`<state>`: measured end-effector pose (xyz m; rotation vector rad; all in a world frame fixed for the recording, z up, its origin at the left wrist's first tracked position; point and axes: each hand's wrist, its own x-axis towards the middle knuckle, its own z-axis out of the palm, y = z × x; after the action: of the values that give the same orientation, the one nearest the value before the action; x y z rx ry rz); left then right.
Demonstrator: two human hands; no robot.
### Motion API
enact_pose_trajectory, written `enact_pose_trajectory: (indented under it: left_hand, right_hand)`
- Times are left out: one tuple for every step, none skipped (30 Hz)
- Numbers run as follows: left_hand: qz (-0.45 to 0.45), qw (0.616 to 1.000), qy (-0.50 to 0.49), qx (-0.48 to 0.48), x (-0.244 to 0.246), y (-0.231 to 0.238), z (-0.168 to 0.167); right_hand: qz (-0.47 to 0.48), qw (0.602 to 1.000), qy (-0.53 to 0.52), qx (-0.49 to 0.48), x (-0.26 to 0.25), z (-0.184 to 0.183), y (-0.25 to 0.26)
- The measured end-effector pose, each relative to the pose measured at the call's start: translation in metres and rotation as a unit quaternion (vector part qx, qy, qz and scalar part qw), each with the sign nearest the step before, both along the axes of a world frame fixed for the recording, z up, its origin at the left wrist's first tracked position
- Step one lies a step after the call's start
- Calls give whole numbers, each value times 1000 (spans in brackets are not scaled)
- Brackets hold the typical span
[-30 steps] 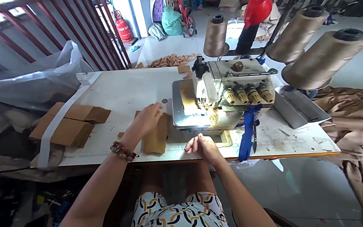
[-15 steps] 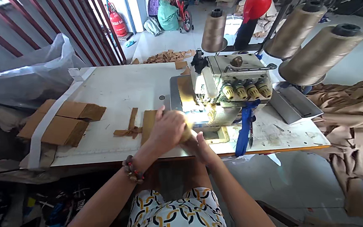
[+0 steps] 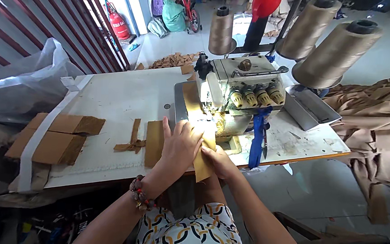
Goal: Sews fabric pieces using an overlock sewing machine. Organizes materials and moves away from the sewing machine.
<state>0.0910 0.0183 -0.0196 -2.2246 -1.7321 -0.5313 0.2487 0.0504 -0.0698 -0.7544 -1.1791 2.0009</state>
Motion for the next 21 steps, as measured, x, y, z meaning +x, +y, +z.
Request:
enact_pose_trajectory:
  left_hand:
    - [1, 1000, 0, -1, -1, 2, 1]
    - [3, 1000, -3, -6, -1, 4, 2]
    - [4, 1000, -8, -12, -2, 6, 3]
    - [4, 1000, -13, -22, -2, 8, 5]
    - [3, 1000, -14, -28, -3, 10, 6]
    - [-2, 999, -15, -28, -3, 12, 7]
    - [-11, 999, -16, -27, -4, 13, 9]
    - [-30, 999, -19, -24, -5, 13, 10]
    - [-58, 998, -21, -12, -5, 13, 11]
    - [-82, 996, -22, 5, -5, 12, 10]
    - [-94, 995, -24, 9, -5, 12, 11]
    - [-100, 994, -31, -2, -6, 13, 11]
    - [-98, 994, -42, -29, -9, 16, 13]
    - [-93, 992, -54, -62, -12, 20, 16]
    - [-88, 990, -64, -91, -16, 26, 20]
    - [-88, 987, -75, -110, -19, 32, 24]
    - [-89, 985, -84, -121, -22, 38, 27]
    - [-93, 983, -97, -127, -24, 41, 31]
    - [-93, 980, -110, -135, -26, 45, 37]
    - [-87, 978, -118, -148, -26, 51, 43]
    - [-74, 975, -122, -167, -27, 61, 46]
  right_hand:
    - [-2, 1000, -1, -4, -1, 1, 1]
    - [-7, 1000, -4, -8, -2, 3, 1]
    - [-12, 1000, -8, -9, -3, 5, 2]
    - [-16, 1000, -10, -7, -3, 6, 3]
    - [-18, 1000, -11, -5, -3, 8, 5]
    - [-18, 1000, -14, 0, -4, 8, 7]
    - [-13, 1000, -13, 5, -4, 9, 10]
    - [-10, 1000, -9, 8, -5, 9, 12]
    - [-8, 1000, 1, 10, -5, 10, 14]
    - [-5, 1000, 13, 10, -6, 10, 15]
    - [4, 1000, 24, 12, -6, 10, 16]
    - [19, 999, 40, 16, -6, 9, 18]
    - [39, 997, 57, 21, -5, 7, 19]
    - [60, 995, 68, 28, -5, 6, 21]
    - [77, 994, 74, 36, -5, 4, 23]
    - [86, 992, 75, 43, -5, 3, 23]
    - [94, 991, 74, 54, -4, 1, 24]
    - [101, 990, 74, 65, -4, -4, 25]
    - [109, 988, 73, 75, -4, -10, 25]
    - [116, 987, 75, 81, -4, -16, 25]
    - [120, 986, 78, 80, -4, -23, 24]
